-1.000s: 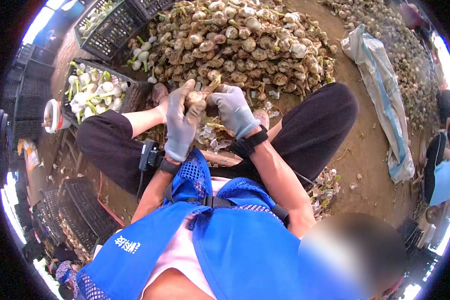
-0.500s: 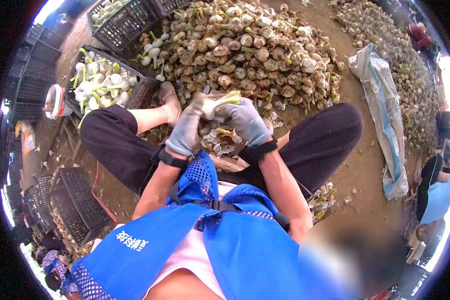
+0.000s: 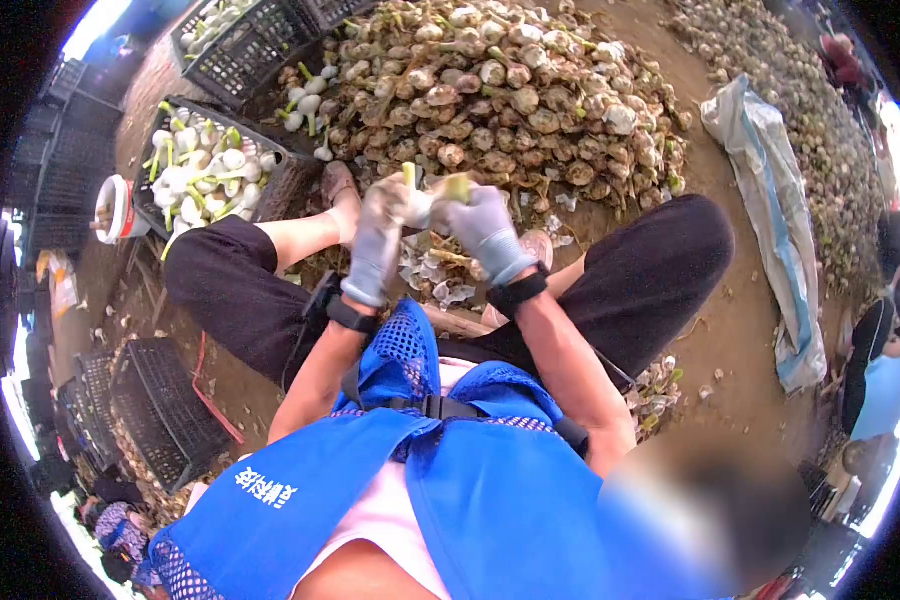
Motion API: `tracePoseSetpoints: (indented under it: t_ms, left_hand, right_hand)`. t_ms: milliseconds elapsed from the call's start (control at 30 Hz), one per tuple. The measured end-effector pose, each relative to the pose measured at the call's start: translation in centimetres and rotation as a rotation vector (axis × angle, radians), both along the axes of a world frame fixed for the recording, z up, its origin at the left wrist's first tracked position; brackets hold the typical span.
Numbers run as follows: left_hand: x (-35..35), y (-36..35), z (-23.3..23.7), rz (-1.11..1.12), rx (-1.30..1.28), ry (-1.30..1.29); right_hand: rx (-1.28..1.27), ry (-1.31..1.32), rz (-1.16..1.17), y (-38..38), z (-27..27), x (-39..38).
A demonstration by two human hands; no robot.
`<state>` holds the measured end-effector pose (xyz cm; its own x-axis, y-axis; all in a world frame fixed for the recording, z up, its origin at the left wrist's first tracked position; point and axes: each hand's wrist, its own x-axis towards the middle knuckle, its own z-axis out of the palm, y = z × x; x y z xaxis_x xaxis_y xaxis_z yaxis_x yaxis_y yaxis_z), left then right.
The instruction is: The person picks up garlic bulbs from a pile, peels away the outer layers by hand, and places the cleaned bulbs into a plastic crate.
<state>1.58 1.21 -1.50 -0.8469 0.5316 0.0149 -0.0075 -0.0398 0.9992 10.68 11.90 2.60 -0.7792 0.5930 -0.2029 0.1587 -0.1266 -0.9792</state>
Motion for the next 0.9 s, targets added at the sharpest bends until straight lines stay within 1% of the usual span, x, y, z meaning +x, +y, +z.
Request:
tracePoseSetpoints:
  t_ms: [33, 67, 100, 133, 167, 200, 233, 267, 300, 333, 367, 400, 467, 533, 567, 600, 633, 667, 700, 767, 800, 833, 900]
  left_hand:
    - [0.2, 0.4, -1.8, 0.005, -0.193, 0.154]
    - [1.3, 0.0, 2.5, 0.010, -0.257, 0.113]
    - [1.1, -0.2, 2.6, 0.014, -0.262, 0.111]
    - [0.8, -0.6, 2.6, -0.014, -0.028, -0.136]
    - [0.5, -0.9, 2.5, -0.043, 0.207, -0.380]
    - [0.2, -0.6, 2.0, -0.092, 0.331, -0.410]
    - [-0.1, -0.5, 1.5, -0.092, 0.330, -0.411]
    - [-0.4, -0.4, 1.8, -0.158, 0.385, -0.458]
    - [-0.3, -0.3, 2.8, -0.223, 0.439, -0.509]
    - [-0.1, -0.2, 3.8, -0.190, 0.566, -0.773]
    - [0.0, -0.3, 4.2, -0.233, 0.615, -0.809]
    - [0.4, -0.4, 3.9, -0.261, 0.616, -0.771]
    - [0.6, -0.5, 3.4, -0.283, 0.618, -0.732]
    - [0.0, -0.9, 3.1, -0.306, 0.613, -0.709]
    - [0.0, -1.0, 2.9, -0.306, 0.615, -0.711]
    - [-0.1, -1.1, 2.7, -0.327, 0.612, -0.678]
    - [-0.3, -1.3, 2.6, -0.348, 0.609, -0.643]
    - [-0.5, -1.8, 3.3, -0.273, 0.756, -1.012]
    - [-0.7, -1.8, 3.4, -0.315, 0.814, -0.847]
    - [-1.8, -2.0, 3.8, -0.243, 0.721, -0.805]
    - [-2.4, -2.0, 3.6, -0.268, 0.737, -0.867]
    - [-2.5, -2.2, 2.8, -0.249, 0.701, -0.772]
    - [-1.9, -2.5, 3.9, -0.111, 0.412, -0.592]
  right_hand:
    - [0.066, 0.055, 0.057, -1.0, -0.3, -0.2]
    - [0.326, 0.121, 0.069, -1.7, 0.3, 0.0]
    - [0.585, 0.187, 0.084, -2.1, 1.2, 0.2]
    - [0.303, 0.043, 0.141, -2.0, 1.5, 0.5]
    - [-0.120, 0.001, 0.141, -1.4, 2.8, 0.9]
    - [-0.218, 0.075, 0.112, 0.0, 1.1, 1.1]
    - [-0.315, 0.148, 0.083, 1.0, -0.5, 1.1]
    - [-0.483, 0.200, 0.047, 0.9, 2.3, 1.5]
    - [-0.654, 0.254, 0.010, 0.9, 2.4, 1.1]
    - [-0.530, 0.244, 0.008, 1.3, 1.8, 1.3]
    - [-0.403, 0.234, 0.005, 1.8, 0.5, 1.3]
    - [-0.401, 0.233, 0.000, 2.0, -0.7, 0.9]
    - [-0.245, -0.001, -0.101, 2.0, -4.1, -0.5]
    - [0.135, -0.131, -0.053, 2.3, -7.9, -1.8]
    - [0.320, -0.180, -0.021, 2.2, -8.6, -2.3]
    - [0.704, -0.275, -0.021, 0.7, -5.5, -2.5]
    - [0.756, -0.354, 0.039, 0.3, -6.7, -2.8]
    - [0.777, -0.492, 0.093, 0.2, -7.1, -2.6]
    - [0.792, -0.631, 0.147, 0.1, -7.4, -2.2]
    - [0.680, -0.804, 0.404, 0.0, -7.3, -1.8]
    - [0.723, -0.742, 0.520, 0.0, -7.0, -1.6]
    - [0.851, -0.689, 0.532, 0.1, -7.8, -1.5]
    - [0.461, -0.204, 0.320, 0.2, -5.6, -1.0]
